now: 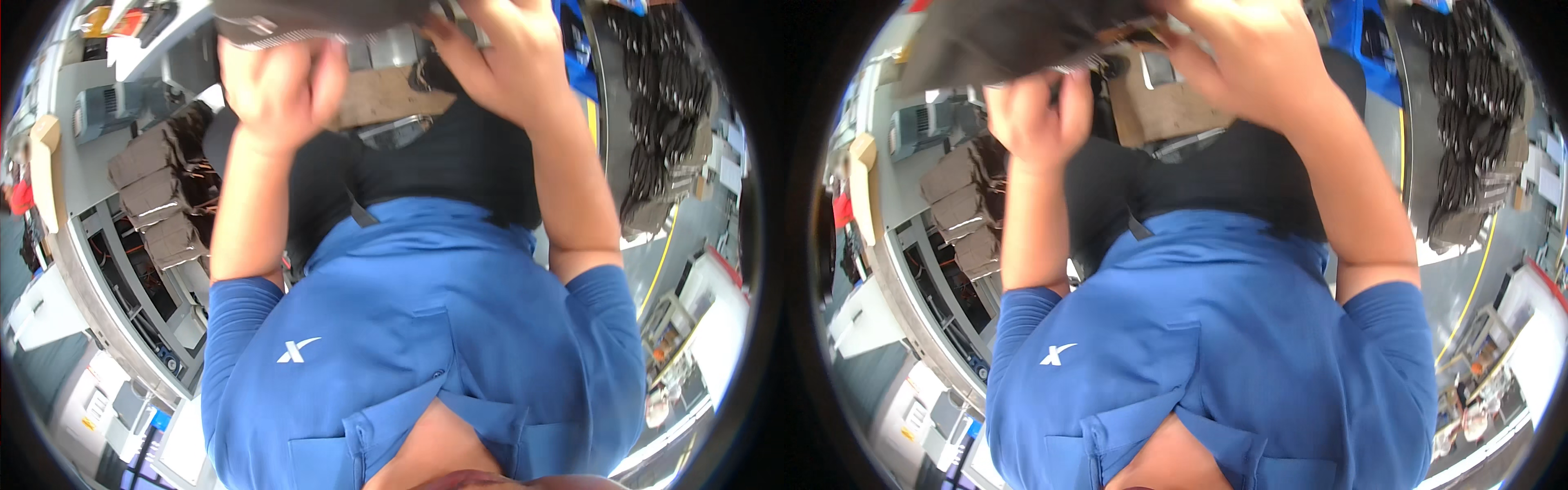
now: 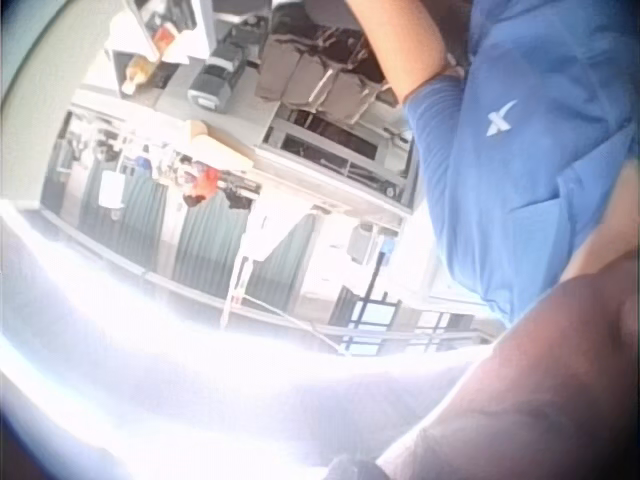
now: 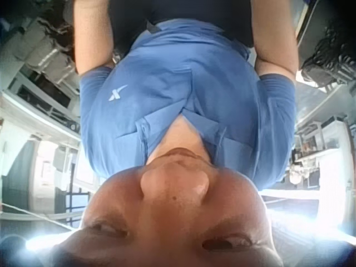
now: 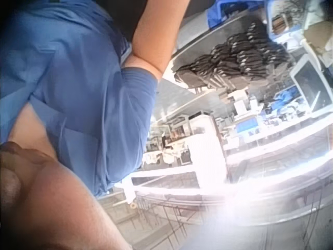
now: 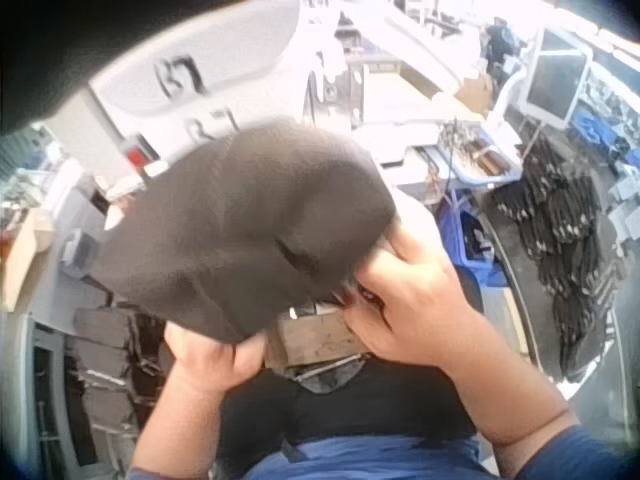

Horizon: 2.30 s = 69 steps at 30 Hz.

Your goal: The recorder uses an industrial sewing machine to assemble and finish small leather pouches or bags.

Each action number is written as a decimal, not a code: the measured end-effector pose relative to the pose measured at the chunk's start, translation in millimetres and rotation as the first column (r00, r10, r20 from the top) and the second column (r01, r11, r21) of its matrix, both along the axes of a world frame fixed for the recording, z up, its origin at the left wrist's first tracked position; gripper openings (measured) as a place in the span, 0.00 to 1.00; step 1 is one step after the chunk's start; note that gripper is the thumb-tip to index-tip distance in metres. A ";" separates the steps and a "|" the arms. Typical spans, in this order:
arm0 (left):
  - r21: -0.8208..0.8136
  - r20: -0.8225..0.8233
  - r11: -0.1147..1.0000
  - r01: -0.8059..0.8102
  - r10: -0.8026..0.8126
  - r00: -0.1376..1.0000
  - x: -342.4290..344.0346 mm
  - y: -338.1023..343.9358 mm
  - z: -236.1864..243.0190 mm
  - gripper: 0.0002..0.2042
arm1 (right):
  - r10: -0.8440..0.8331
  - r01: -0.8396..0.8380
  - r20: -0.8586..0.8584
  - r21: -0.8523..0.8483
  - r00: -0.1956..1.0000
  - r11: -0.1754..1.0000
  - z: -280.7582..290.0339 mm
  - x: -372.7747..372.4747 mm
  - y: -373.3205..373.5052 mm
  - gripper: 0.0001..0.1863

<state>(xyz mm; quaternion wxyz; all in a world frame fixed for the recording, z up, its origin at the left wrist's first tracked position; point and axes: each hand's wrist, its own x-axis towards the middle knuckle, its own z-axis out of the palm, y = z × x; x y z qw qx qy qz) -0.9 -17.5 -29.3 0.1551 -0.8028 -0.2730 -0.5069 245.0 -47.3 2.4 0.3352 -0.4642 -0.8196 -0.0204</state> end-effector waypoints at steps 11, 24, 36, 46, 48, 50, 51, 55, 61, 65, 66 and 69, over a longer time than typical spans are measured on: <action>-0.298 0.273 0.897 0.326 -0.247 0.930 -23.7 -10.9 20.6 0.28 | 0.211 -0.303 -0.622 -0.045 0.754 0.952 37.1 9.3 22.4 0.16; -0.678 0.401 0.684 0.269 0.037 0.916 -10.0 -26.8 -3.5 0.19 | 0.274 -0.317 -0.241 -0.164 0.931 0.934 23.7 -17.5 11.8 0.16; -0.715 0.450 0.639 0.283 0.112 0.886 16.4 -35.0 1.0 0.16 | -0.080 0.000 -0.399 -0.197 0.913 0.980 10.0 -13.0 -14.6 0.09; -0.857 0.514 0.144 0.494 0.168 0.842 14.7 -26.8 0.9 0.18 | -0.336 -0.373 -0.697 -0.655 0.634 0.657 -18.4 -12.4 0.5 0.22; -0.763 0.645 0.100 0.638 0.170 0.745 12.9 -24.3 -2.8 0.17 | -0.310 -0.425 -0.730 -0.631 0.609 0.649 -14.6 -13.4 2.6 0.23; -0.740 0.671 0.093 0.667 0.173 0.721 13.2 -24.2 -5.9 0.17 | -0.305 -0.441 -0.743 -0.620 0.596 0.649 -18.6 -12.5 5.0 0.23; -0.712 0.700 0.099 0.695 0.183 0.691 13.5 -23.6 -7.1 0.17 | -0.289 -0.462 -0.755 -0.608 0.589 0.646 -20.0 -11.8 6.1 0.23; -0.709 0.701 0.073 0.701 0.185 0.689 10.1 -21.9 -13.7 0.18 | -0.316 -0.415 -0.735 -0.624 0.600 0.662 -21.7 -12.8 11.8 0.22; -0.750 0.661 0.118 0.651 0.115 0.741 12.1 -21.5 -10.2 0.18 | -0.323 -0.120 -0.635 -0.552 0.702 0.826 -26.2 2.7 43.9 0.16; -0.886 0.402 0.266 0.379 0.035 0.915 9.6 -19.9 12.6 0.15 | -0.232 -0.241 -0.755 -0.459 0.614 0.855 -32.4 5.3 65.6 0.11; -0.859 0.437 0.326 0.395 0.063 0.897 9.9 -16.6 13.9 0.09 | -0.262 -0.289 -0.753 -0.512 0.603 0.809 -28.6 3.1 68.7 0.11; -0.697 0.213 0.695 0.175 -0.032 0.977 20.1 -12.6 32.6 0.10 | -0.177 -0.259 -0.607 -0.561 0.775 0.786 -26.0 1.5 80.7 0.12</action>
